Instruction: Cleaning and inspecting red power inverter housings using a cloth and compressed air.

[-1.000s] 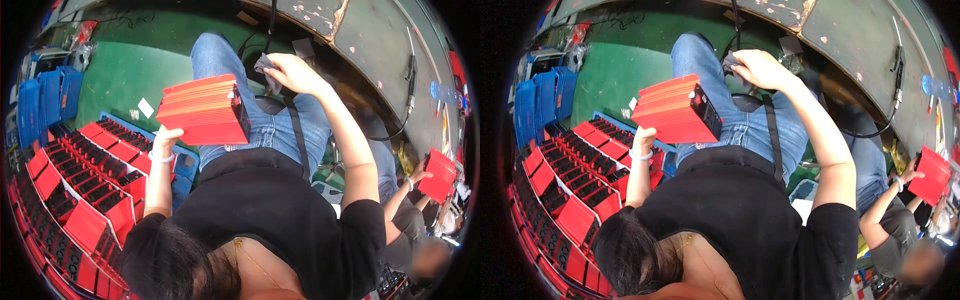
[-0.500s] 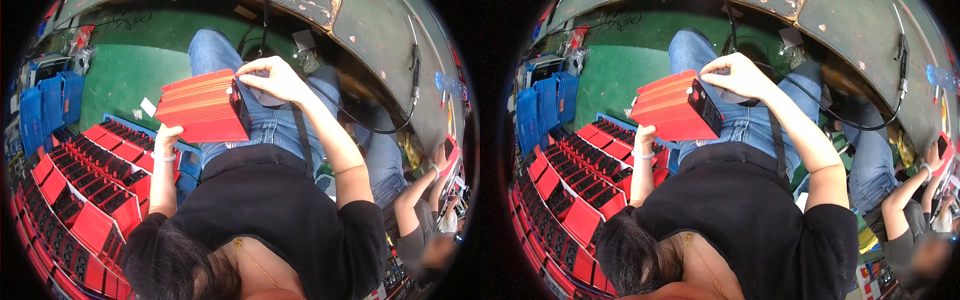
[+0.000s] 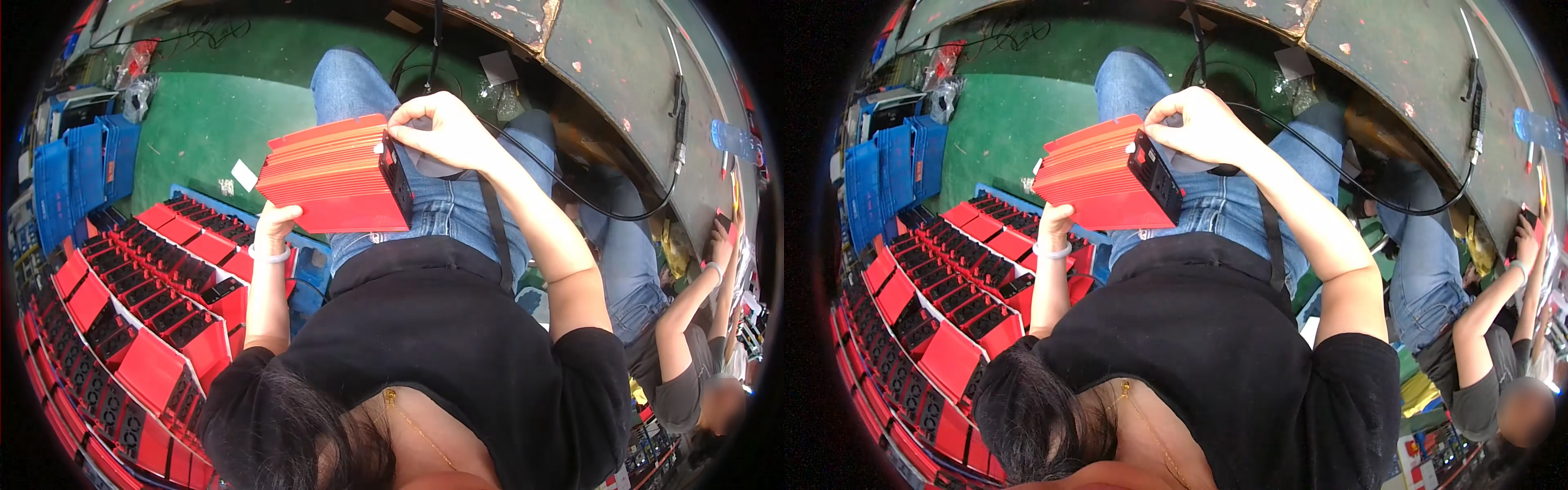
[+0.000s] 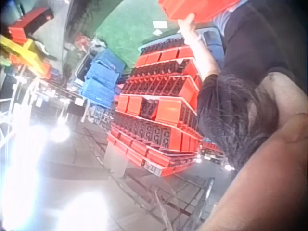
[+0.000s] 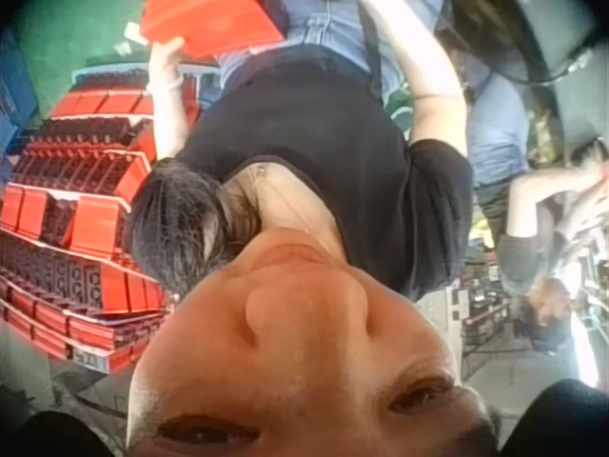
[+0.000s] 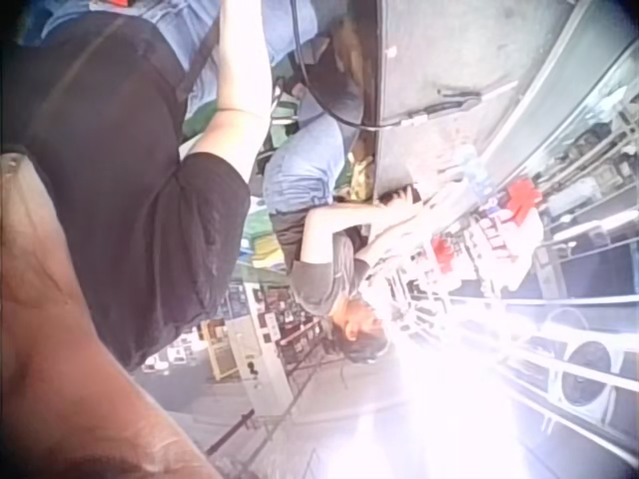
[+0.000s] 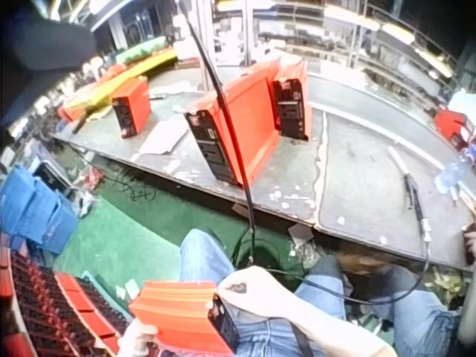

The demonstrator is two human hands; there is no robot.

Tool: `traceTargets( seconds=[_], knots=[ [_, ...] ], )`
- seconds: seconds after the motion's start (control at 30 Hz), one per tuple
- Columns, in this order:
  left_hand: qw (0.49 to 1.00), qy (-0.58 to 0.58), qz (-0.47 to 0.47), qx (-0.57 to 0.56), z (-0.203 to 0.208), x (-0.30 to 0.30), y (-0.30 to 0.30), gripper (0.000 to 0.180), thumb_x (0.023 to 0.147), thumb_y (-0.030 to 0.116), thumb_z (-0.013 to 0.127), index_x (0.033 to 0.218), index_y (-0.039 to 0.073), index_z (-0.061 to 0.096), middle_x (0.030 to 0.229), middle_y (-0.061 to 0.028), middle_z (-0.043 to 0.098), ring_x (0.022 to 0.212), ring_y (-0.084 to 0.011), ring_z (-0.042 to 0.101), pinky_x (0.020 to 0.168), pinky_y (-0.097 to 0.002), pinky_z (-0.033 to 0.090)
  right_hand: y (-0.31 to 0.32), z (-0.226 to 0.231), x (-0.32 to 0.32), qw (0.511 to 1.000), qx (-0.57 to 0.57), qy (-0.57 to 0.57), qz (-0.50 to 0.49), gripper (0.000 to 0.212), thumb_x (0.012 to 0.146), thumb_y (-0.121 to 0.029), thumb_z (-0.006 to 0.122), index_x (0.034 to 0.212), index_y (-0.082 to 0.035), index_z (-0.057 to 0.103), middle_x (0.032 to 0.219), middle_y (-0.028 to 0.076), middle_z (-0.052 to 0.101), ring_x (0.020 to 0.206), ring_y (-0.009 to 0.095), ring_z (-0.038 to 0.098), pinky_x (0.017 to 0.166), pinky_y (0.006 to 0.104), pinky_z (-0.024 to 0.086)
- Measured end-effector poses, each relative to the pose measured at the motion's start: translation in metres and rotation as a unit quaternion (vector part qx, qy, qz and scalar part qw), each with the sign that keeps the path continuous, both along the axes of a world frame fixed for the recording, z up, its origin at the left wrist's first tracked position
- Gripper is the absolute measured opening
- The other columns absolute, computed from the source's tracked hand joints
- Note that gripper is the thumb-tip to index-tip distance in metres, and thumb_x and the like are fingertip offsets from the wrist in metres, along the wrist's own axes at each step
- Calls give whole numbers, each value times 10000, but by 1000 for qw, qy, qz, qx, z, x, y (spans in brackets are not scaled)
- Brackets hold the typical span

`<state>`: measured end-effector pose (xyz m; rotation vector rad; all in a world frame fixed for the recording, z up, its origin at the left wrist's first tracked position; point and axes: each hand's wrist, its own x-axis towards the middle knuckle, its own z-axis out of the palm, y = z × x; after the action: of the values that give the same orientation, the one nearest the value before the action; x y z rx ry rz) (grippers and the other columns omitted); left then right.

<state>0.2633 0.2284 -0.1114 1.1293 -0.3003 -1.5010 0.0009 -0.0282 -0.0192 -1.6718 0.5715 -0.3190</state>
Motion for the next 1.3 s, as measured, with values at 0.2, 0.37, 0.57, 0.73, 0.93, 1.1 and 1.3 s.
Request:
traceTargets(
  seconds=[0.2, 0.37, 0.57, 0.73, 0.93, 1.1, 1.3],
  knots=[
    [1000, 5, -5, 8, 2, 0, -2, 860, 593, 86, 836, 1350, 7, 436, 1312, -115, 535, 1218, -269, 503, 1033, -393, 390, 0, 4, 2, 998, -48, 22, -21, 152, 786, -135, 655, 812, 13, 680, 739, 69, 665, 708, 127, 622, 679, 283, 497],
    [1000, 5, -9, 14, 2, -1, -3, 856, 601, 94, 834, 1353, 7, 434, 1318, -117, 531, 1218, -271, 503, 1033, -392, 390, -7, 0, -1, 993, -67, 34, -90, 152, 764, -130, 649, 804, 13, 680, 750, 79, 667, 725, 137, 633, 705, 278, 504],
    [1000, 5, -5, 10, -1, -1, 0, 854, 606, 97, 831, 1354, 3, 430, 1321, -121, 530, 1223, -276, 500, 1033, -394, 391, -15, 7, -7, 993, -43, 64, -87, 169, 792, -141, 697, 877, 5, 705, 805, 68, 693, 773, 120, 643, 745, 269, 504],
    [1000, 3, -7, 13, 3, -3, -3, 862, 603, 99, 832, 1356, -1, 425, 1324, -126, 526, 1231, -279, 494, 1038, -393, 389, -6, 10, -2, 999, -35, -1, -34, 180, 797, -117, 690, 934, -1, 699, 861, 74, 688, 834, 140, 644, 784, 276, 500],
    [1000, 2, -9, 14, 5, -3, -3, 872, 600, 104, 835, 1360, 1, 420, 1329, -126, 521, 1232, -277, 493, 1038, -392, 389, -4, 10, 0, 999, -22, 17, -21, 196, 785, -139, 700, 932, -9, 705, 873, 93, 689, 844, 169, 652, 793, 292, 500],
    [1000, 7, -8, 7, 1, -3, -2, 859, 608, 96, 833, 1358, 4, 424, 1325, -125, 524, 1228, -274, 496, 1033, -392, 395, -4, 10, 1, 997, -50, 35, -36, 174, 781, -142, 700, 892, -8, 711, 840, 102, 689, 812, 176, 657, 767, 294, 503],
    [1000, 15, -5, 8, 2, -3, -2, 833, 611, 86, 837, 1340, 2, 442, 1299, -124, 544, 1203, -271, 517, 1010, -391, 420, 1, 10, 1, 993, -98, 25, -55, 158, 781, -133, 693, 880, -11, 712, 815, 93, 683, 767, 171, 654, 721, 290, 504]
  ],
)
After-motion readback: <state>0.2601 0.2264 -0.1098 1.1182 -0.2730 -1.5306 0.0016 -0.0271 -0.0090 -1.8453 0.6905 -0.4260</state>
